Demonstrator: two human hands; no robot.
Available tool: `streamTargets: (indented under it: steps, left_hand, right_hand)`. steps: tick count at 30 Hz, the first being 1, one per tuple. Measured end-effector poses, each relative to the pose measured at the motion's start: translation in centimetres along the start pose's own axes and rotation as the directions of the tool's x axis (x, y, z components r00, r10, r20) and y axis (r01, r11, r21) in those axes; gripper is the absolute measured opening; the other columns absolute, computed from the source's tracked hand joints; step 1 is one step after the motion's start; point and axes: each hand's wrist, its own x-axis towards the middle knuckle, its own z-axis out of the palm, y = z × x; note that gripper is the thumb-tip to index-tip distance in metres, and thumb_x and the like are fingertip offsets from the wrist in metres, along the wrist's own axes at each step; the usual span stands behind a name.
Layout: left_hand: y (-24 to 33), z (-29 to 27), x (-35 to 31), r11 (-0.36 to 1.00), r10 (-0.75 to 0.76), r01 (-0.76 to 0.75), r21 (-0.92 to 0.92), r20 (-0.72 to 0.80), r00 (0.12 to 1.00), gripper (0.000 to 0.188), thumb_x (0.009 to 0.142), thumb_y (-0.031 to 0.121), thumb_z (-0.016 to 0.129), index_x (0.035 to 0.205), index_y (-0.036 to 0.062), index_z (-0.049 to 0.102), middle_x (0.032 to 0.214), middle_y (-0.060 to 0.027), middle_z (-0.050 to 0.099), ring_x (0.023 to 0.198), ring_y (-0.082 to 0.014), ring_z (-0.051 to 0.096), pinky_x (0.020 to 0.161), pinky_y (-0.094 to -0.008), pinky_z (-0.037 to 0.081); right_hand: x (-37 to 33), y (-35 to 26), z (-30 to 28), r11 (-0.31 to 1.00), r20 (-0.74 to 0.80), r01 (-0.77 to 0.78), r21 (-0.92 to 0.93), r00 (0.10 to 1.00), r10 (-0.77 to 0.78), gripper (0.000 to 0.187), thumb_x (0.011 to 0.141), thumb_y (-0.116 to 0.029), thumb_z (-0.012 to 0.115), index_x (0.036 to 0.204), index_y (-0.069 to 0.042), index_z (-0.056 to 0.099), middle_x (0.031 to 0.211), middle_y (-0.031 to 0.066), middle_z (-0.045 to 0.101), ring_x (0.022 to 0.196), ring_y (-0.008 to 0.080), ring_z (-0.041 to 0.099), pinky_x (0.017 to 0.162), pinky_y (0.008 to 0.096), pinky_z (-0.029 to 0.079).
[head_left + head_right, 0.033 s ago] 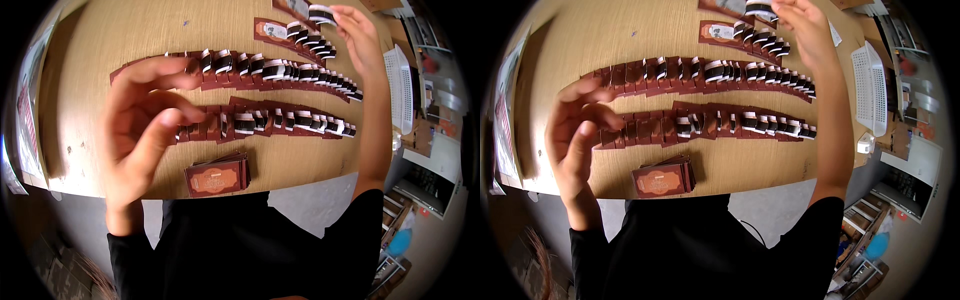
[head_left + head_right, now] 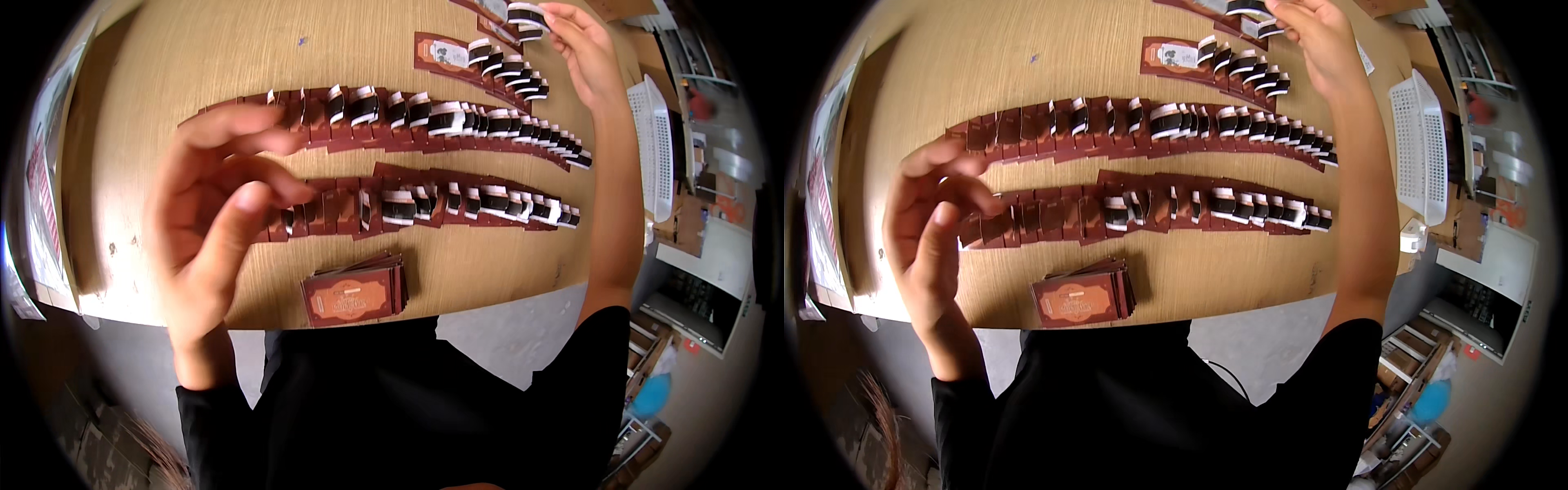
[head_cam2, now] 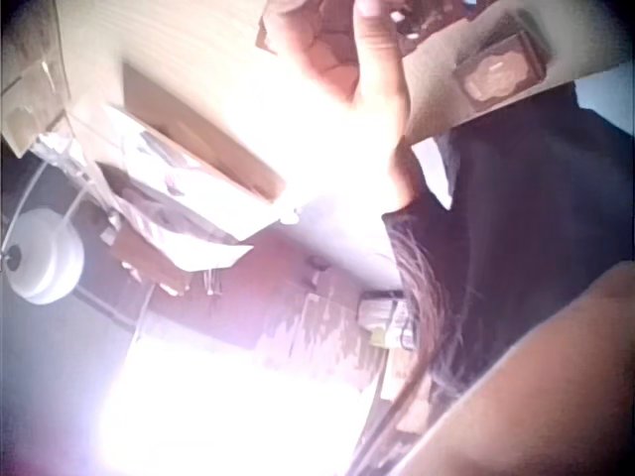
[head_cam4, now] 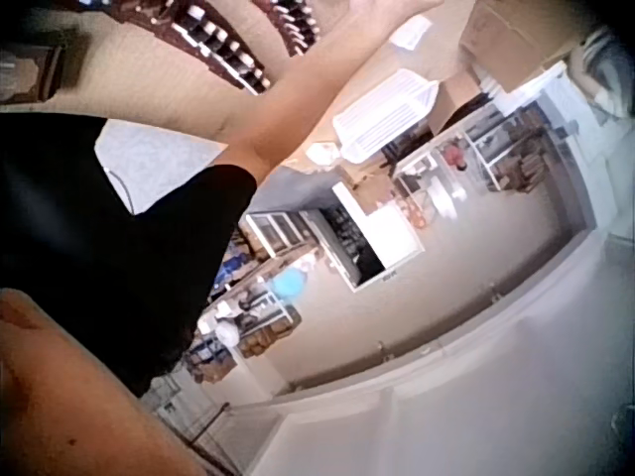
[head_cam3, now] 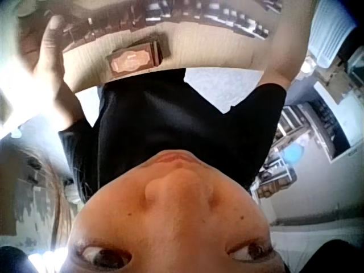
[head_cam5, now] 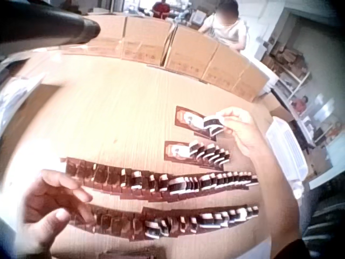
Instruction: The person repeatedly picks up small, rectangular, maroon-colored paper pieces from a stack on a wooden table. They fold each piece in half and place it into a long, curved, maroon-colored paper structure that already contains several similar folded pieces. The person continues this repetitive folding and placing process throughout the clip.
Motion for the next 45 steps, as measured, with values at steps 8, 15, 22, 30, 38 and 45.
streamTargets:
  steps: [8,15,22,30,38,45]
  left_hand:
    - [-2.0,-6.3,-1.6,0.998,0.004,0.009,0.058,-0.218,0.976,0.028,0.086,0.015,0.051,0.104,-0.006,0.047,0.093,-0.0109,0.055,0.075,-0.0146,0.054,0.073,-0.0269,0.044]
    - [-3.0,-7.2,-2.0,0.999,-0.037,0.046,0.024,-0.28,0.959,0.024,0.086,0.014,0.05,0.101,-0.0056,0.048,0.089,-0.0106,0.054,0.075,-0.0156,0.053,0.072,-0.027,0.044]
    - [-2.7,-6.5,-2.3,0.999,-0.007,0.016,0.036,-0.25,0.968,0.024,0.086,0.014,0.05,0.099,-0.006,0.048,0.089,-0.012,0.053,0.075,-0.0167,0.053,0.072,-0.0278,0.044]
    - [-0.6,-4.0,-6.1,0.97,0.008,0.004,0.244,-0.048,0.999,0.026,0.073,0.014,0.062,0.088,-0.0053,0.055,0.086,-0.0152,0.056,0.078,-0.024,0.055,0.074,-0.0338,0.044]
    - [-3.9,-0.3,-8.7,0.572,-0.139,-0.129,0.81,0.251,0.958,0.077,0.048,0.036,0.079,0.114,0.006,0.052,0.111,-0.0109,0.048,0.1,-0.032,0.046,0.086,-0.0414,0.039]
    - [-3.8,-0.6,-9.1,0.542,-0.084,-0.224,0.81,0.317,0.945,0.076,0.046,0.032,0.078,0.113,0.0072,0.053,0.11,-0.009,0.05,0.1,-0.031,0.046,0.088,-0.0415,0.037]
  right_hand:
    - [5.0,5.6,-2.4,0.953,-0.104,-0.148,-0.265,0.987,0.124,0.014,0.079,-0.01,0.059,0.09,-0.003,0.064,0.086,0.002,0.063,0.081,0.0082,0.054,0.076,0.0214,0.039]
    - [5.2,7.7,-3.4,0.946,-0.123,-0.182,-0.267,0.98,0.154,0.015,0.081,-0.013,0.059,0.094,-0.008,0.063,0.089,-0.0028,0.061,0.08,0.0025,0.05,0.064,0.0163,0.034]
    - [4.5,5.9,-2.1,0.954,-0.216,-0.145,-0.264,0.972,0.088,0.017,0.079,-0.008,0.06,0.095,-0.002,0.062,0.093,0.0037,0.062,0.088,0.0097,0.055,0.082,0.0217,0.039]
    - [-6.5,-4.0,3.1,0.896,-0.149,0.366,-0.251,0.9,-0.41,0.022,0.08,-0.008,0.058,0.1,0.003,0.058,0.104,0.0088,0.058,0.096,0.0142,0.054,0.086,0.0251,0.039]
    - [-20.8,-4.5,15.1,0.672,0.524,0.627,-0.394,0.754,-0.396,0.05,0.064,-0.035,0.07,0.1,-0.001,0.059,0.104,0.0096,0.057,0.092,0.0248,0.053,0.079,0.0353,0.041]
    - [-23.2,-2.4,17.6,0.654,0.504,0.582,-0.484,0.796,-0.335,0.071,0.053,-0.033,0.076,0.112,-0.003,0.053,0.108,0.0062,0.056,0.098,0.0222,0.052,0.086,0.04,0.034]
